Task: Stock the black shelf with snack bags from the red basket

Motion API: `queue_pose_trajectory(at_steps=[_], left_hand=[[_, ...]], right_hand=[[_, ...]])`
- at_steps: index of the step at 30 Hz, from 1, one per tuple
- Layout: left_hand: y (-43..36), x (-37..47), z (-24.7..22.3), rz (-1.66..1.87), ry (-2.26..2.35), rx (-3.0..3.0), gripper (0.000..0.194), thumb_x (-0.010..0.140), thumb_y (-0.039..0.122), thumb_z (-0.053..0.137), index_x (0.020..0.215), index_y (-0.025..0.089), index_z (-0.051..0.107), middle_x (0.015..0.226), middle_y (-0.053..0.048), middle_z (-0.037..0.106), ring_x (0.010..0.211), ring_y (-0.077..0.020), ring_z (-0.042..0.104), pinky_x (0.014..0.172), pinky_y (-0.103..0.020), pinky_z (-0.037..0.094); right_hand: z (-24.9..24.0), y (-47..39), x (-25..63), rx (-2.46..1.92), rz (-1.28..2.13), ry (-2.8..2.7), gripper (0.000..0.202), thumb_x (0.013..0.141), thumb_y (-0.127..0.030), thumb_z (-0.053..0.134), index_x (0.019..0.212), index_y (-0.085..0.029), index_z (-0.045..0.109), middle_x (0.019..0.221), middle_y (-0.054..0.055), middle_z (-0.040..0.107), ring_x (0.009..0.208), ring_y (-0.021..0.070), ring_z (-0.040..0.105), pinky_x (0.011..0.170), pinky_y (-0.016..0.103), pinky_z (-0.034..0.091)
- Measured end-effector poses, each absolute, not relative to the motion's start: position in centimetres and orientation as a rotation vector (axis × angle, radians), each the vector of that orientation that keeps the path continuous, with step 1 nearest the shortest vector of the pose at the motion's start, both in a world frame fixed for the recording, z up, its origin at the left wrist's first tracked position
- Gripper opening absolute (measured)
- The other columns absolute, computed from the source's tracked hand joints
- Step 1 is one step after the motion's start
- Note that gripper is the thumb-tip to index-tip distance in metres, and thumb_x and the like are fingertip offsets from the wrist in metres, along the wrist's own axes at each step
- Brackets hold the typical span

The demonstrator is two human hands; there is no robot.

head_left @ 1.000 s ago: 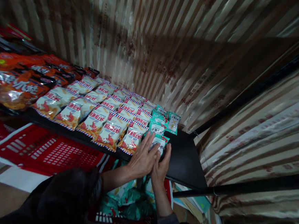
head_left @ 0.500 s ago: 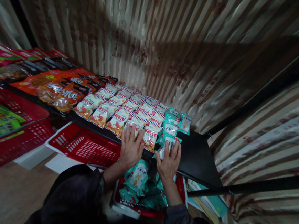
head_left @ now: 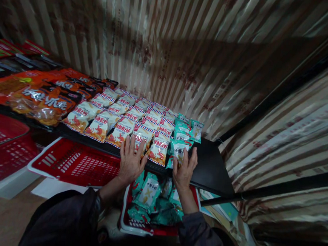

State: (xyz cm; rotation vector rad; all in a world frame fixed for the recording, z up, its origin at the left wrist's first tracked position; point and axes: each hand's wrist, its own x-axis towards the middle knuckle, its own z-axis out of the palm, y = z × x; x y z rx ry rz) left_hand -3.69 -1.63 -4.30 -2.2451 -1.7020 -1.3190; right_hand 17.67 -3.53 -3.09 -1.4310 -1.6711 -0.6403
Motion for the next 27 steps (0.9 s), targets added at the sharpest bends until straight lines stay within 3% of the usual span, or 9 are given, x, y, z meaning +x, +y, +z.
queue_pose_trajectory(at_steps=[8, 13, 19, 23, 27], left_hand=[[-1.7, -4.4, -4.1, -1.311, -1.716, -2.213, 0.056, 0.09, 0.037, 0.051, 0.142, 0.021, 0.044, 0.161, -0.01, 0.012, 0.148, -0.0331, 0.007, 0.116, -0.055, 0.018], [-1.7, -4.3, -4.1, -1.302, -1.74, -2.223, 0.056, 0.089, 0.038, 0.053, 0.142, 0.022, 0.045, 0.161, -0.011, 0.013, 0.148, -0.0336, 0.009, 0.116, -0.055, 0.018], [-1.4, -4.4, -4.5, -1.322, -1.675, -2.175, 0.059, 0.087, 0.036, 0.057, 0.142, 0.02, 0.045, 0.162, -0.013, 0.008, 0.147, -0.0361, 0.011, 0.115, -0.054, 0.021], [-1.4, -4.6, -4.7, -1.356, -1.639, -2.129, 0.06, 0.086, 0.036, 0.058, 0.142, 0.021, 0.044, 0.161, -0.013, 0.008, 0.147, -0.0364, 0.013, 0.114, -0.055, 0.023], [-1.4, -4.6, -4.9, -1.395, -1.608, -2.138, 0.06, 0.088, 0.035, 0.056, 0.144, 0.02, 0.041, 0.161, -0.013, 0.01, 0.147, -0.0351, 0.012, 0.115, -0.054, 0.023]], right_hand=[[-4.6, -3.1, 17.1, -1.629, -0.554, -1.574, 0.053, 0.096, -0.038, 0.042, 0.144, -0.017, 0.037, 0.156, 0.022, 0.017, 0.142, 0.0375, 0.023, 0.105, 0.063, 0.032], [-5.1, -3.8, 16.7, -1.635, -0.59, -1.613, 0.064, 0.093, -0.042, 0.049, 0.148, -0.016, 0.031, 0.158, 0.021, 0.009, 0.144, 0.0403, 0.015, 0.107, 0.065, 0.029], [-5.4, -4.4, 16.9, -1.605, -0.682, -1.619, 0.074, 0.087, -0.051, 0.057, 0.149, -0.02, 0.031, 0.159, 0.02, 0.008, 0.143, 0.0443, 0.016, 0.104, 0.067, 0.032], [-5.6, -5.4, 16.6, -1.601, -0.77, -1.623, 0.073, 0.088, -0.049, 0.058, 0.149, -0.022, 0.029, 0.159, 0.019, 0.011, 0.142, 0.0445, 0.018, 0.102, 0.069, 0.033], [-4.7, -6.5, 14.7, -1.513, -0.749, -1.709, 0.066, 0.092, -0.035, 0.054, 0.15, -0.028, 0.025, 0.161, 0.013, 0.007, 0.145, 0.041, 0.015, 0.104, 0.067, 0.032]])
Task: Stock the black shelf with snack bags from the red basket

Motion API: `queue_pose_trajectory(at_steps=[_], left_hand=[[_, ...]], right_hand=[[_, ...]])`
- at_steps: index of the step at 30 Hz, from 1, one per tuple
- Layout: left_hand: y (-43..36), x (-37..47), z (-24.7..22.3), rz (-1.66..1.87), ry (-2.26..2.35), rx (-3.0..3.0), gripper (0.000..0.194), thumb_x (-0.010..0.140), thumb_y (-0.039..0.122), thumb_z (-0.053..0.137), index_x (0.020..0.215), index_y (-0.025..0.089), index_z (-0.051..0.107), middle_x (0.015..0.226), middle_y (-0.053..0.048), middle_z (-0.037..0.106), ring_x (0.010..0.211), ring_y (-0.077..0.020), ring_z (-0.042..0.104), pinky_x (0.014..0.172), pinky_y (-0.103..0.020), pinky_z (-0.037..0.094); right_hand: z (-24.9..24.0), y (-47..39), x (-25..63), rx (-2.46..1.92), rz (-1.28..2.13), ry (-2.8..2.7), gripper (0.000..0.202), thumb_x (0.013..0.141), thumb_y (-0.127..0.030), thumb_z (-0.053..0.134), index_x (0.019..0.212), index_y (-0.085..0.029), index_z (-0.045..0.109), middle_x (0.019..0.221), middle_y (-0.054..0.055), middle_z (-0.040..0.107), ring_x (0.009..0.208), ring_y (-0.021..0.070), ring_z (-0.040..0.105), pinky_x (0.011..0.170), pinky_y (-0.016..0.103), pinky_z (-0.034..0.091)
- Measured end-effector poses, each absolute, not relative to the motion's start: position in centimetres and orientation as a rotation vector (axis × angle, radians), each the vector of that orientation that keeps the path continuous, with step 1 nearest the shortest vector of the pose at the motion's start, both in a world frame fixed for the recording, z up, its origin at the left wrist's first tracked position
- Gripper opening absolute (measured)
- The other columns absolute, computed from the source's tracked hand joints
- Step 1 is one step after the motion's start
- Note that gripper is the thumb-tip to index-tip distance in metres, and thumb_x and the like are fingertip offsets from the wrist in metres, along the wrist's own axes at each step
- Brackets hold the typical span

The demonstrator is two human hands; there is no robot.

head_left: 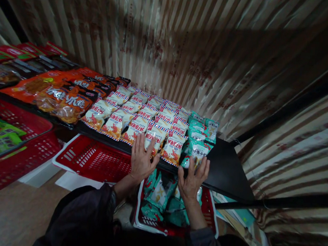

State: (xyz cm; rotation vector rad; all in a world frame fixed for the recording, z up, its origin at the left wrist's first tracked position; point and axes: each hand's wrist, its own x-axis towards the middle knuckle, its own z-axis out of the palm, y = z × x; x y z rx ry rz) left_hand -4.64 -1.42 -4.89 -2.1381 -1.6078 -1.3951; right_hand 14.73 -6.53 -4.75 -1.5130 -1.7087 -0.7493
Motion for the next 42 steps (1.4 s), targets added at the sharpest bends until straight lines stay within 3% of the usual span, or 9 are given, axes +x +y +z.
queue_pose_trajectory(at_steps=[5, 17, 21, 27, 33, 42], left_hand=[[-1.1, -5.0, -5.0, -1.445, -1.595, -2.106, 0.052, 0.094, 0.028, 0.044, 0.145, 0.016, 0.039, 0.16, -0.015, 0.013, 0.148, -0.0321, 0.01, 0.115, -0.054, 0.023], [0.3, -7.9, -6.7, -1.526, -1.728, -1.981, 0.044, 0.098, 0.028, 0.034, 0.139, 0.016, 0.047, 0.155, -0.015, 0.032, 0.147, -0.0273, 0.017, 0.115, -0.054, 0.023], [0.3, -7.8, -7.0, -1.537, -1.762, -1.995, 0.044, 0.098, 0.029, 0.033, 0.136, 0.016, 0.05, 0.153, -0.015, 0.034, 0.146, -0.0277, 0.019, 0.115, -0.055, 0.024], [0.6, -7.8, -7.2, -1.564, -1.777, -2.013, 0.044, 0.099, 0.028, 0.031, 0.135, 0.013, 0.05, 0.152, -0.016, 0.036, 0.147, -0.0272, 0.017, 0.115, -0.054, 0.026], [0.7, -8.0, -7.1, -1.55, -1.754, -1.997, 0.043, 0.098, 0.028, 0.034, 0.135, 0.013, 0.05, 0.15, -0.017, 0.039, 0.147, -0.027, 0.016, 0.115, -0.054, 0.025], [0.5, -7.9, -6.4, -1.529, -1.673, -2.002, 0.044, 0.097, 0.027, 0.037, 0.137, 0.013, 0.046, 0.153, -0.017, 0.035, 0.148, -0.0279, 0.013, 0.116, -0.055, 0.022]], right_hand=[[-3.7, -7.0, 9.8, -1.341, -0.49, -1.919, 0.065, 0.093, -0.021, 0.049, 0.152, -0.028, 0.021, 0.162, 0.008, 0.006, 0.147, 0.0365, 0.014, 0.11, 0.06, 0.032], [-4.7, -3.5, 3.8, -1.343, -0.347, -2.109, 0.051, 0.093, -0.018, 0.047, 0.143, -0.022, 0.042, 0.161, 0.012, 0.014, 0.148, 0.0322, 0.01, 0.113, 0.059, 0.024], [-5.1, -3.3, 3.7, -1.344, -0.337, -2.118, 0.053, 0.093, -0.015, 0.045, 0.145, -0.021, 0.038, 0.16, 0.013, 0.017, 0.148, 0.0302, 0.011, 0.113, 0.057, 0.026], [-5.5, -3.0, 3.3, -1.327, -0.328, -2.094, 0.059, 0.092, -0.012, 0.045, 0.148, -0.021, 0.032, 0.162, 0.011, 0.007, 0.149, 0.0309, 0.008, 0.111, 0.054, 0.034], [-5.6, -2.9, 3.2, -1.345, -0.336, -2.092, 0.058, 0.092, -0.011, 0.044, 0.148, -0.02, 0.032, 0.162, 0.012, 0.007, 0.149, 0.0312, 0.01, 0.111, 0.054, 0.034], [-5.5, -3.5, 3.4, -1.343, -0.313, -2.069, 0.066, 0.093, -0.014, 0.043, 0.153, -0.025, 0.017, 0.162, 0.011, 0.007, 0.148, 0.0307, 0.011, 0.112, 0.056, 0.03]])
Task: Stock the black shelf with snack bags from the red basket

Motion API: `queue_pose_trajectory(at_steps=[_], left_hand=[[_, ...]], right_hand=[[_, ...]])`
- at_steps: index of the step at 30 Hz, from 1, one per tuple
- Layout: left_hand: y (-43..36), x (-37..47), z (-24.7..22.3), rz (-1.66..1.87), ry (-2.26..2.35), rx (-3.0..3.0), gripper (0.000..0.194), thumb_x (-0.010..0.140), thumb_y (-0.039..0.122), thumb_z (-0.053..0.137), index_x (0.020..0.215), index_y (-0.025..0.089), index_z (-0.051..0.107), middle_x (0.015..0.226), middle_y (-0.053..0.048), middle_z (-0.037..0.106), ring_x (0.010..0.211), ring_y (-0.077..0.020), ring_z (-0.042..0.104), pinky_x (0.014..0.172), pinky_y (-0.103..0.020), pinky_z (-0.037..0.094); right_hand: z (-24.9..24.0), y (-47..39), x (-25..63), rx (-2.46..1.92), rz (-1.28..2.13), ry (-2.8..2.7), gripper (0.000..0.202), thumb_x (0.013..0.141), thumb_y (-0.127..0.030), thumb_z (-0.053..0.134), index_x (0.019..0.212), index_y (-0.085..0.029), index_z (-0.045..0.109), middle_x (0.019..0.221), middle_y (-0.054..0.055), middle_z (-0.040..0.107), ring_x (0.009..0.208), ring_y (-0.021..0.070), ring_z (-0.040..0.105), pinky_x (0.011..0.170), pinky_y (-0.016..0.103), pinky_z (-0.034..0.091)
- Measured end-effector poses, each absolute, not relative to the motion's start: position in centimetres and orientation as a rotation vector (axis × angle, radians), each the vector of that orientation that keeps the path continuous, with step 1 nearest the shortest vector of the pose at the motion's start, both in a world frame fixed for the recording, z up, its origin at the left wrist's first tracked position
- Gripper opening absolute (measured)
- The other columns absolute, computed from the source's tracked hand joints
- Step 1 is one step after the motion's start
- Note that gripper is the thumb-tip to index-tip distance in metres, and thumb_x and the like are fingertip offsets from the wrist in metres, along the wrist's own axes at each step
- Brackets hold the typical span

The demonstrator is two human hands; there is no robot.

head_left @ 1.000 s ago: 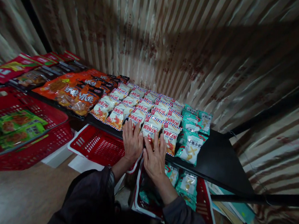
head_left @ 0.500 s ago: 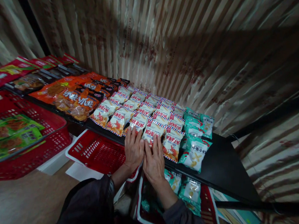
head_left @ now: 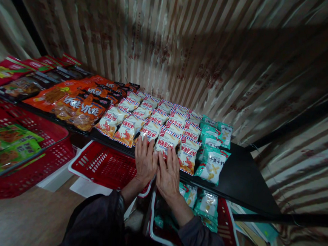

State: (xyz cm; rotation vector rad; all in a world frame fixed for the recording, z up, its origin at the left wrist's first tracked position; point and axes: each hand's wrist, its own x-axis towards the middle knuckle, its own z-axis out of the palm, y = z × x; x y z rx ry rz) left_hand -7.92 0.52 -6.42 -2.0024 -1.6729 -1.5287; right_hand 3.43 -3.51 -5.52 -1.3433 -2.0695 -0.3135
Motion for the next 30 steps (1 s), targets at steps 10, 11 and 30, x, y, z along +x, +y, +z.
queue_pose_trajectory(at_steps=[10, 11, 30], left_hand=[[-2.5, -4.1, -5.4, -1.47, -1.262, -2.246, 0.043, 0.09, 0.018, 0.044, 0.131, 0.014, 0.053, 0.147, -0.015, 0.045, 0.146, -0.0257, 0.02, 0.117, -0.049, 0.022], [-2.8, -3.6, -5.5, -1.46, -1.26, -2.244, 0.043, 0.089, 0.018, 0.045, 0.131, 0.013, 0.054, 0.146, -0.015, 0.046, 0.146, -0.0259, 0.02, 0.118, -0.049, 0.021], [-0.9, -4.2, -5.8, -1.434, -1.44, -2.187, 0.053, 0.087, 0.023, 0.053, 0.139, 0.017, 0.046, 0.155, -0.015, 0.031, 0.146, -0.0307, 0.018, 0.113, -0.053, 0.03]], right_hand=[[-5.3, -5.6, 7.6, -1.522, -0.398, -1.848, 0.06, 0.095, -0.019, 0.043, 0.151, -0.026, 0.024, 0.163, 0.008, -0.006, 0.148, 0.0367, 0.004, 0.11, 0.063, 0.029], [-5.3, -5.6, 7.9, -1.536, -0.392, -1.838, 0.059, 0.095, -0.02, 0.043, 0.151, -0.026, 0.025, 0.163, 0.008, -0.006, 0.148, 0.0365, 0.004, 0.11, 0.062, 0.03], [-5.4, -4.7, 8.8, -1.528, -0.283, -1.878, 0.053, 0.094, -0.016, 0.041, 0.147, -0.017, 0.034, 0.162, 0.014, 0.007, 0.148, 0.0311, 0.009, 0.113, 0.056, 0.029]])
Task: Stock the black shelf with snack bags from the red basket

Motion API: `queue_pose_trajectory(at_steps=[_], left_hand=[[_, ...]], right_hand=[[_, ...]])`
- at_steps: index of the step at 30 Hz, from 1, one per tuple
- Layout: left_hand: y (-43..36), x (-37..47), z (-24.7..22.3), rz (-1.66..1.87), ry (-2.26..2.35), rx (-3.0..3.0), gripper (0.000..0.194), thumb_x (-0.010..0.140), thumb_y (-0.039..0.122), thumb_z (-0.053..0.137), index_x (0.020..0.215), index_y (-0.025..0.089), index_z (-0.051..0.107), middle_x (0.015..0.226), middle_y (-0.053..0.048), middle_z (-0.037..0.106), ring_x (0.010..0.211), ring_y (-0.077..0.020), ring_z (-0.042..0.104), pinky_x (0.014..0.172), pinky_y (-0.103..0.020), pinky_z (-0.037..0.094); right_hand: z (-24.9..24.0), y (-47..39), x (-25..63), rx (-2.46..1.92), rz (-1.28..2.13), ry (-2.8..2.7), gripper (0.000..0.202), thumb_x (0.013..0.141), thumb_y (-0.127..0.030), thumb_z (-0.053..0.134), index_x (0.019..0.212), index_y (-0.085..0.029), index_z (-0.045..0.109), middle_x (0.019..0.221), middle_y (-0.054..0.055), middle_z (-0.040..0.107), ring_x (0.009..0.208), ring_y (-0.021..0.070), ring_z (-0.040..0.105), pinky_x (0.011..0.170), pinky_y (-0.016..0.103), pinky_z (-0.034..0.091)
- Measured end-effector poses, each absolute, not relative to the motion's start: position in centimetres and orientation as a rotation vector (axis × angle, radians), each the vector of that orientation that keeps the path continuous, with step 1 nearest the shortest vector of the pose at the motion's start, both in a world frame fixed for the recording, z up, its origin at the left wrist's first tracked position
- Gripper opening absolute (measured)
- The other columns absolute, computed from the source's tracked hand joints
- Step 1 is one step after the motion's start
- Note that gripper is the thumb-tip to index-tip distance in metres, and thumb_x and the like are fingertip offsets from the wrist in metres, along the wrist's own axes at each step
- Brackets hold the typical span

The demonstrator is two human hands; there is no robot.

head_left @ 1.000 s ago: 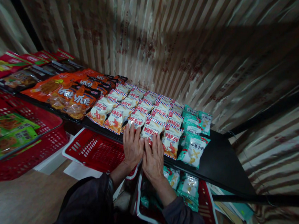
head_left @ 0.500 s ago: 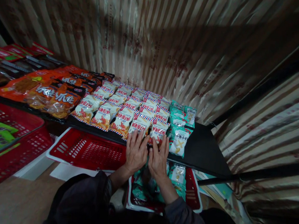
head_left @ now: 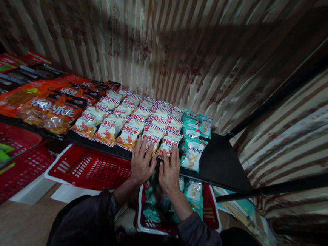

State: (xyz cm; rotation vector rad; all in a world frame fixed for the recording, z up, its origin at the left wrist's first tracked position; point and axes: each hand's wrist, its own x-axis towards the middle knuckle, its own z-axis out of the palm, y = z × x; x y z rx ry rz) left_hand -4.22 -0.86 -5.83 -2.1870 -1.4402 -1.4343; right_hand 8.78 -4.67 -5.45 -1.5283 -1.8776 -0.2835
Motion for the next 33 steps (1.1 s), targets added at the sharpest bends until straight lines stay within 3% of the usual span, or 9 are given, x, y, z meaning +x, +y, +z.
queue_pose_trajectory(at_steps=[8, 23, 29, 33], left_hand=[[-0.2, -4.2, -5.8, -1.477, -1.45, -2.155, 0.053, 0.089, 0.025, 0.051, 0.14, 0.011, 0.043, 0.153, -0.02, 0.032, 0.147, -0.0301, 0.017, 0.114, -0.053, 0.028], [0.1, -4.1, -6.5, -1.527, -1.397, -2.164, 0.057, 0.089, 0.028, 0.051, 0.145, 0.02, 0.04, 0.158, -0.013, 0.023, 0.147, -0.032, 0.013, 0.117, -0.058, 0.014], [-0.1, -3.2, -6.2, -1.485, -1.31, -2.149, 0.058, 0.089, 0.024, 0.051, 0.145, 0.02, 0.04, 0.157, -0.013, 0.024, 0.147, -0.0316, 0.013, 0.117, -0.058, 0.013], [-1.7, -1.6, -5.4, -1.496, -1.184, -2.195, 0.056, 0.089, 0.021, 0.051, 0.144, 0.02, 0.041, 0.156, -0.013, 0.027, 0.147, -0.0319, 0.015, 0.117, -0.057, 0.016]], right_hand=[[-5.4, -4.0, 9.1, -1.479, -0.239, -1.902, 0.054, 0.09, -0.009, 0.039, 0.144, -0.015, 0.038, 0.162, 0.013, 0.006, 0.149, 0.0292, 0.008, 0.113, 0.056, 0.032], [-3.3, -7.0, 10.6, -1.442, -0.37, -1.946, 0.062, 0.089, -0.007, 0.035, 0.15, -0.018, 0.028, 0.16, 0.01, 0.021, 0.149, 0.0264, 0.012, 0.115, 0.052, 0.031], [-3.2, -7.8, 14.3, -1.529, -0.454, -1.689, 0.059, 0.096, -0.018, 0.038, 0.151, -0.02, 0.02, 0.159, 0.014, 0.017, 0.148, 0.0295, 0.014, 0.112, 0.057, 0.031], [-4.4, -6.9, 16.9, -1.661, -0.306, -1.444, 0.059, 0.097, -0.033, 0.04, 0.15, -0.015, 0.021, 0.155, 0.022, 0.025, 0.146, 0.0306, 0.021, 0.109, 0.057, 0.034]])
